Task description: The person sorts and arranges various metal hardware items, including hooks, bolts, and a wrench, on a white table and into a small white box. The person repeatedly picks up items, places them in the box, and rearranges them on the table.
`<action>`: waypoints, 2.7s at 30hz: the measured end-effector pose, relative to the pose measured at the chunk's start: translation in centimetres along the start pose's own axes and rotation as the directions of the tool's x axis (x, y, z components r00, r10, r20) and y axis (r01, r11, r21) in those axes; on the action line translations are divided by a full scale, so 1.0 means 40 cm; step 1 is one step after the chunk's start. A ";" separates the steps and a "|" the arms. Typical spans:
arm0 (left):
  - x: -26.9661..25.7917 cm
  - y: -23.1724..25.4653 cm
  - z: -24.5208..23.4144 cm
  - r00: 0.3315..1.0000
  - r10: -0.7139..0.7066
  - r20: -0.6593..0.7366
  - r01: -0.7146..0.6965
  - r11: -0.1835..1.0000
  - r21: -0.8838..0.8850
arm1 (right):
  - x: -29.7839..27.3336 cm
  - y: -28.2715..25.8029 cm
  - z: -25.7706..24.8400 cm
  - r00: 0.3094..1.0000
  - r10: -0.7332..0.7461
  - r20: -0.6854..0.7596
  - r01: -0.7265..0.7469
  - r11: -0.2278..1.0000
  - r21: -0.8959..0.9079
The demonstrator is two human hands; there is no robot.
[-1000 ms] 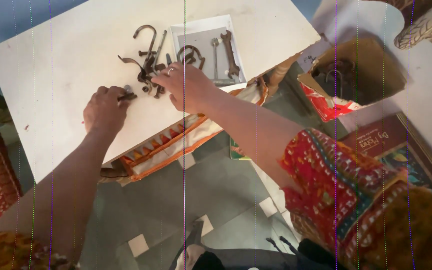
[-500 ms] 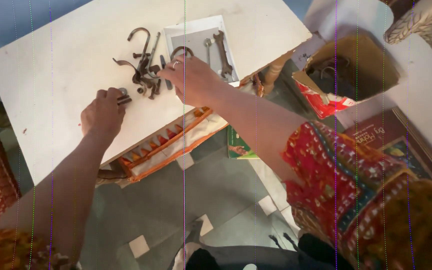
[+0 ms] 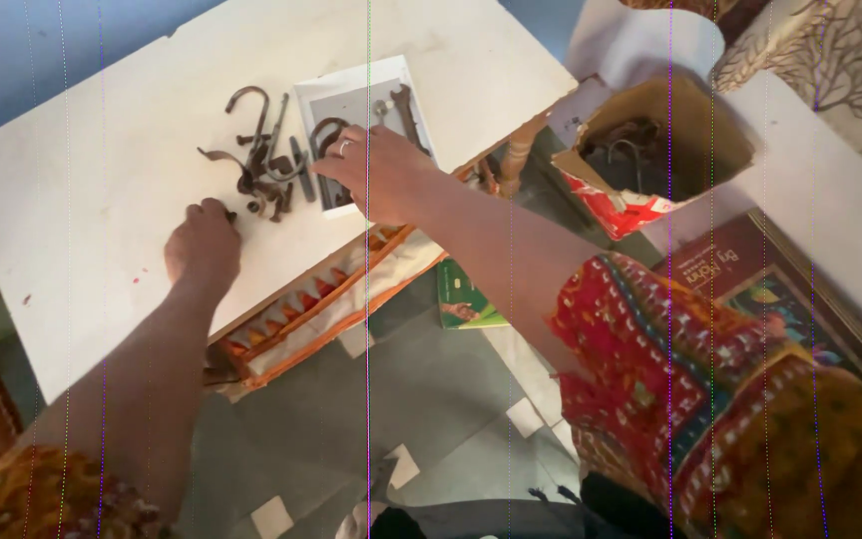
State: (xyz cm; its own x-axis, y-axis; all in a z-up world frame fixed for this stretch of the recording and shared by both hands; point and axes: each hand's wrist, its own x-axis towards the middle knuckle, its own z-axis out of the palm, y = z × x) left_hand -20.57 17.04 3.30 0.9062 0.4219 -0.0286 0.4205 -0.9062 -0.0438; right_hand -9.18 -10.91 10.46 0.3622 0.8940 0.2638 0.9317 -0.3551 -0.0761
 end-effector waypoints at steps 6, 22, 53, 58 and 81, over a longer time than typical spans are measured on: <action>0.010 0.058 -0.071 0.980 -0.067 -0.190 -0.023 0.900 -0.436 | -0.022 0.021 -0.051 0.918 0.350 0.185 -0.386 0.897 0.215; 0.079 0.444 -0.166 0.931 -0.017 0.363 0.361 -0.091 -0.928 | 0.019 0.113 0.012 0.746 0.666 -0.018 -0.536 0.616 0.577; 0.113 0.598 -0.029 0.945 -0.212 0.251 0.327 0.544 -0.773 | -0.104 0.191 -0.003 0.771 0.618 0.156 -0.635 0.724 0.271; 0.118 0.620 -0.018 0.950 -0.260 0.173 0.311 0.729 -0.610 | -0.099 0.181 -0.006 0.783 0.603 0.155 -0.622 0.761 0.182; 0.147 0.242 -0.059 0.982 -0.178 -0.059 0.158 0.955 -0.253 | 0.006 0.173 -0.019 0.928 0.372 -0.025 -0.365 0.920 0.140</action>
State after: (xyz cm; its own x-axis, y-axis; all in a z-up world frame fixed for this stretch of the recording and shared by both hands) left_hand -11.06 10.70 5.08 0.8177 0.5744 0.0383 0.5560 -0.8053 0.2059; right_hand -2.67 -13.34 10.72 0.6819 0.6909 0.2401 0.7289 -0.6149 -0.3010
